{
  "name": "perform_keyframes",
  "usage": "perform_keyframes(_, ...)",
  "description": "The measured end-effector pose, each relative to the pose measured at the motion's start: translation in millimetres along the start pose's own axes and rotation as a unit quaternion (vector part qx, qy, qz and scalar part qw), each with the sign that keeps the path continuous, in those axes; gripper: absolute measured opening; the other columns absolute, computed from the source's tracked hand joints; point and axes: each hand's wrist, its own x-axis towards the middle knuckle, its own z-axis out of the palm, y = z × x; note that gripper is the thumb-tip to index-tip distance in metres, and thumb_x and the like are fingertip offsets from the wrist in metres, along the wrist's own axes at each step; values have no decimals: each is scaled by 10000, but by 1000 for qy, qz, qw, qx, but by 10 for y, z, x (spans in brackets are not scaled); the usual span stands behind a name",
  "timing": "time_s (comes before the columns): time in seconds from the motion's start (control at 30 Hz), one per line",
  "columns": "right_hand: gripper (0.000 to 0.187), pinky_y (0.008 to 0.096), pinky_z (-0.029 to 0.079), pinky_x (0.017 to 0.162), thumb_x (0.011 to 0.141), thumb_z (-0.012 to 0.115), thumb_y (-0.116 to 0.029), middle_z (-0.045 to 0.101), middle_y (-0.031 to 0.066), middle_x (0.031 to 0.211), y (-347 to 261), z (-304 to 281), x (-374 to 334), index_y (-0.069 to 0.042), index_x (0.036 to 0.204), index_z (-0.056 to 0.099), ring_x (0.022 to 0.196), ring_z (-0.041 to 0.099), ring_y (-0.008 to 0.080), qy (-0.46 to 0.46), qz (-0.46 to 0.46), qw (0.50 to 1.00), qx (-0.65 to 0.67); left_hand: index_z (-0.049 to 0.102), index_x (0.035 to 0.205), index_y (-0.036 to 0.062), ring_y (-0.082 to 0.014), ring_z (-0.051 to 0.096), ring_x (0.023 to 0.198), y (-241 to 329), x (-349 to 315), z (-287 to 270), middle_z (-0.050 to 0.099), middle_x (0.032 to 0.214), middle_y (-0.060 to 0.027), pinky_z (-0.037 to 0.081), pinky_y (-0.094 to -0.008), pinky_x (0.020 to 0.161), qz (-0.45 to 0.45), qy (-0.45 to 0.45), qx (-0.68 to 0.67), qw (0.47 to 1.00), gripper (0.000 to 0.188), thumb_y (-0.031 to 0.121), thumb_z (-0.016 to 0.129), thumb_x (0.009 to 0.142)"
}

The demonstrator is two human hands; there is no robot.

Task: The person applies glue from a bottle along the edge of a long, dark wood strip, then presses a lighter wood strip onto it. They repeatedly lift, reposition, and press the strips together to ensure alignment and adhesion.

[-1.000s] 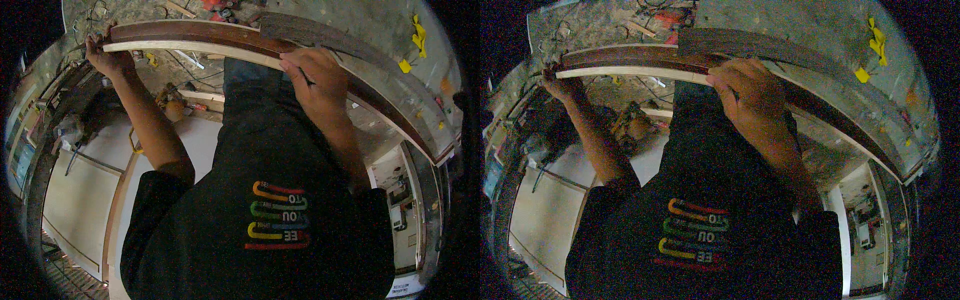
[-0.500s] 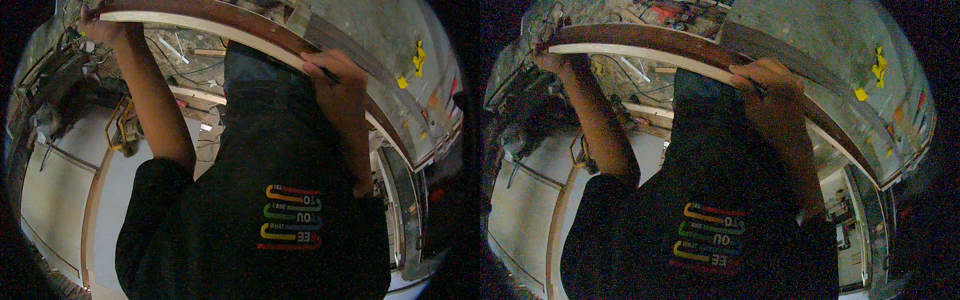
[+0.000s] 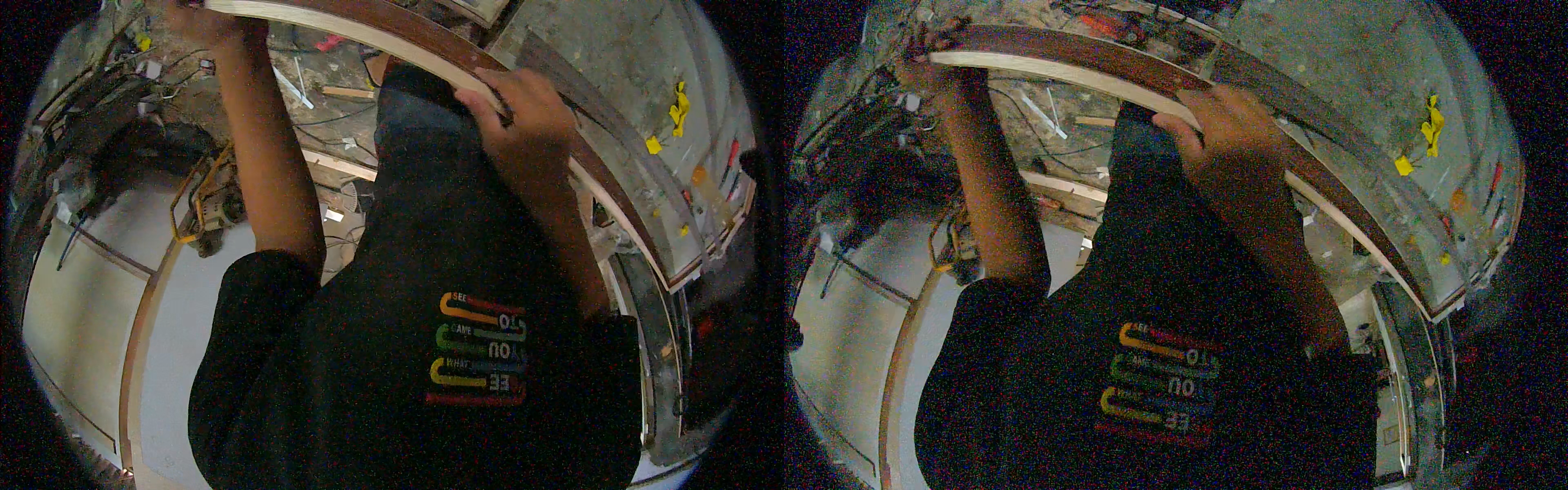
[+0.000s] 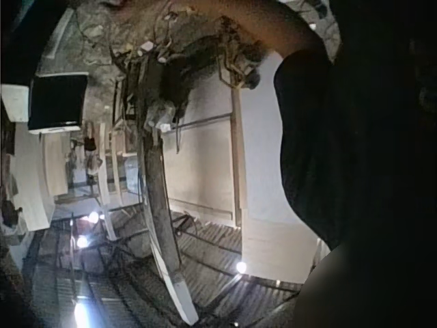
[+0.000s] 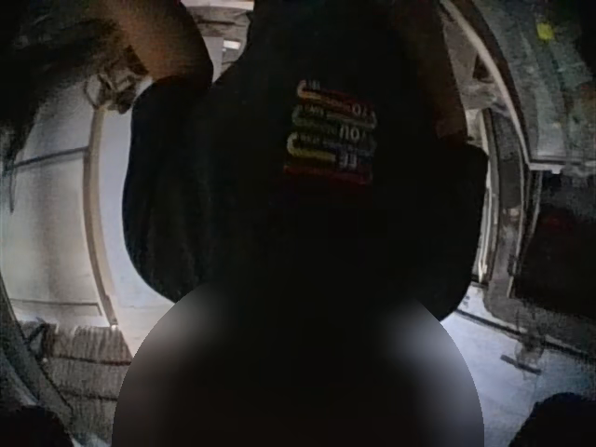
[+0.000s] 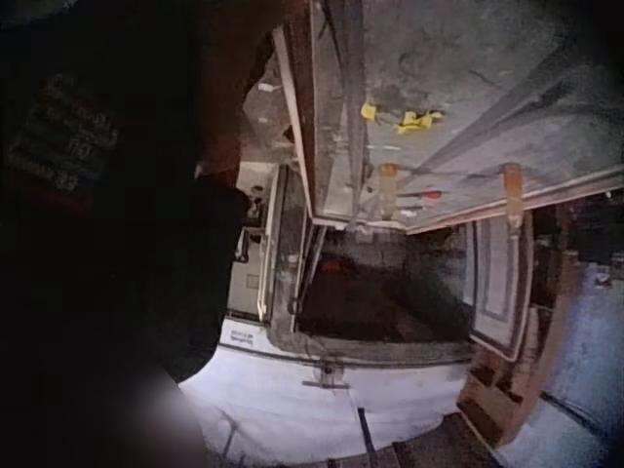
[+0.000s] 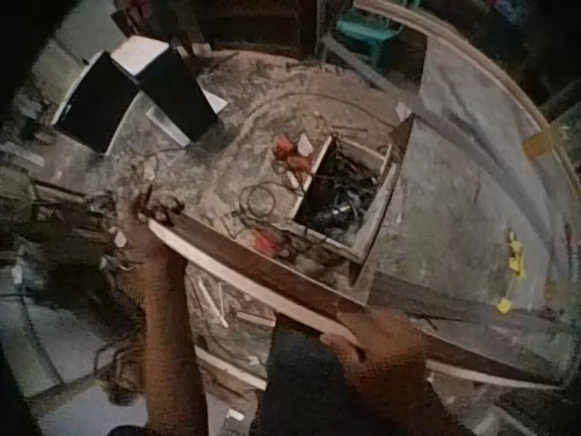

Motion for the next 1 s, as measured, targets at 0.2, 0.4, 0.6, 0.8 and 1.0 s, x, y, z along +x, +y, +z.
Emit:
perform_keyframes(0.2,350,449,539,814,860,756,-317,660,134,1063,-370,262,318,-74,1104,694,979,646,331,-9,-9,999,-30,573,924,93,-296,628,657,137,-32,107,560,669,-63,566,-500,749,-50,-58,-66,995,332,382,418,978)
perform_keyframes(0.4,339,450,541,870,862,712,-241,636,125,1069,-843,699,784,-49,1132,642,1028,639,317,4,-74,993,-87,551,956,102,-275,598,587,181,-133,277,530,637,-42,570,-483,725,-82,19,-36,996,325,398,421,987)
perform_keyframes(0.6,431,483,537,901,829,668,-126,632,133,1141,-1350,1091,1442,-26,1240,587,1071,641,319,21,-130,991,-32,503,1249,34,-307,680,932,352,-260,423,670,1028,-163,564,-444,838,-140,90,62,984,349,286,428,1022)
perform_keyframes(0.8,372,474,534,903,843,620,-90,633,127,1131,-1543,1108,1564,-35,1210,589,1086,631,321,19,-100,995,-22,449,1329,-8,-253,663,969,435,-432,426,673,1080,-150,541,-378,880,-89,-3,224,971,378,246,431,1051)
perform_keyframes(1.0,325,435,535,863,851,604,-108,638,144,1133,-1759,1296,1649,-65,1174,612,1080,619,316,78,-65,994,-44,469,1338,30,-224,628,1044,485,-271,298,672,1139,-108,503,-369,947,-99,-116,251,956,382,281,422,1053)
